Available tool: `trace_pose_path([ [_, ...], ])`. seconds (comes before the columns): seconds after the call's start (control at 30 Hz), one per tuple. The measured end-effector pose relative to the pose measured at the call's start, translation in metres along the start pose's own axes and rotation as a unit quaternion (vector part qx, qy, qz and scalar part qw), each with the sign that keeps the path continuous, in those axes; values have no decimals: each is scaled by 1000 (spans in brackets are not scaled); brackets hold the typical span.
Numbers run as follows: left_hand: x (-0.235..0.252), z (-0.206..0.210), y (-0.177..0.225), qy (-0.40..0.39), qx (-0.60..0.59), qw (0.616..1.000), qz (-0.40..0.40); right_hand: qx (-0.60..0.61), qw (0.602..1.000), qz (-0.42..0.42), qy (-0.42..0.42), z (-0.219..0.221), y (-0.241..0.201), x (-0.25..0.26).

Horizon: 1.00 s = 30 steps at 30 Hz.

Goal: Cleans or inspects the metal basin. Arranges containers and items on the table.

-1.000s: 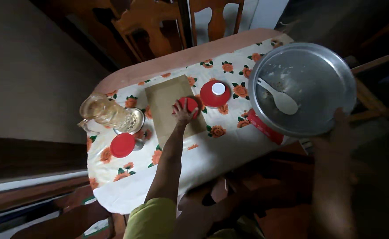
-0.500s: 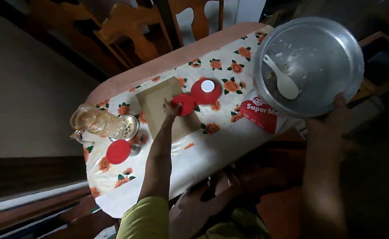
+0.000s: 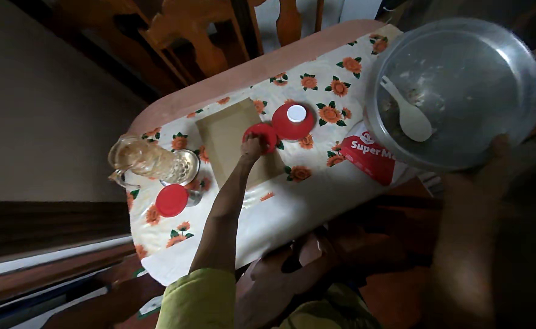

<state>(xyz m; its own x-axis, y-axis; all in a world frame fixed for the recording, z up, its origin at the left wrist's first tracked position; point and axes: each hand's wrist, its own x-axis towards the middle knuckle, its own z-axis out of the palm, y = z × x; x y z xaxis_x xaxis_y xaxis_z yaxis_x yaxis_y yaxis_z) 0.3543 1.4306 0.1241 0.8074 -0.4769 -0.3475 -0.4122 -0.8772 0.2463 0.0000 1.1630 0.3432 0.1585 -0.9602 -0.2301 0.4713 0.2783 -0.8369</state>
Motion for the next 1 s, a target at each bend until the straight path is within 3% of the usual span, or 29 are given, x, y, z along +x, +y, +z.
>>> trace_pose_path([
  [0.1, 2, -9, 25, -28, 20, 998, -55, 13, 1000, 4, 0, 0, -3, -1],
  [0.33, -17, 17, 12, -5, 67, 997, -27, 52, 998, -9, 16, -7, -8, 4],
  [0.5, -20, 27, -11, 19, 37, 999, 14, 71, 996, -44, 11, -13, -9, 5],
  [0.67, -16, 8, -15, 20, -51, 998, 21, 66, 997, -49, 5, -16, -11, 1],
  [0.87, -28, 3, 0, 158, -126, 979, -26, 66, 997, -36, 3, -15, -8, 1],
  [1.0, -29, 3, 41, 193, -164, 966, 57, 66, 997, -39, 6, -10, -6, 7],
])
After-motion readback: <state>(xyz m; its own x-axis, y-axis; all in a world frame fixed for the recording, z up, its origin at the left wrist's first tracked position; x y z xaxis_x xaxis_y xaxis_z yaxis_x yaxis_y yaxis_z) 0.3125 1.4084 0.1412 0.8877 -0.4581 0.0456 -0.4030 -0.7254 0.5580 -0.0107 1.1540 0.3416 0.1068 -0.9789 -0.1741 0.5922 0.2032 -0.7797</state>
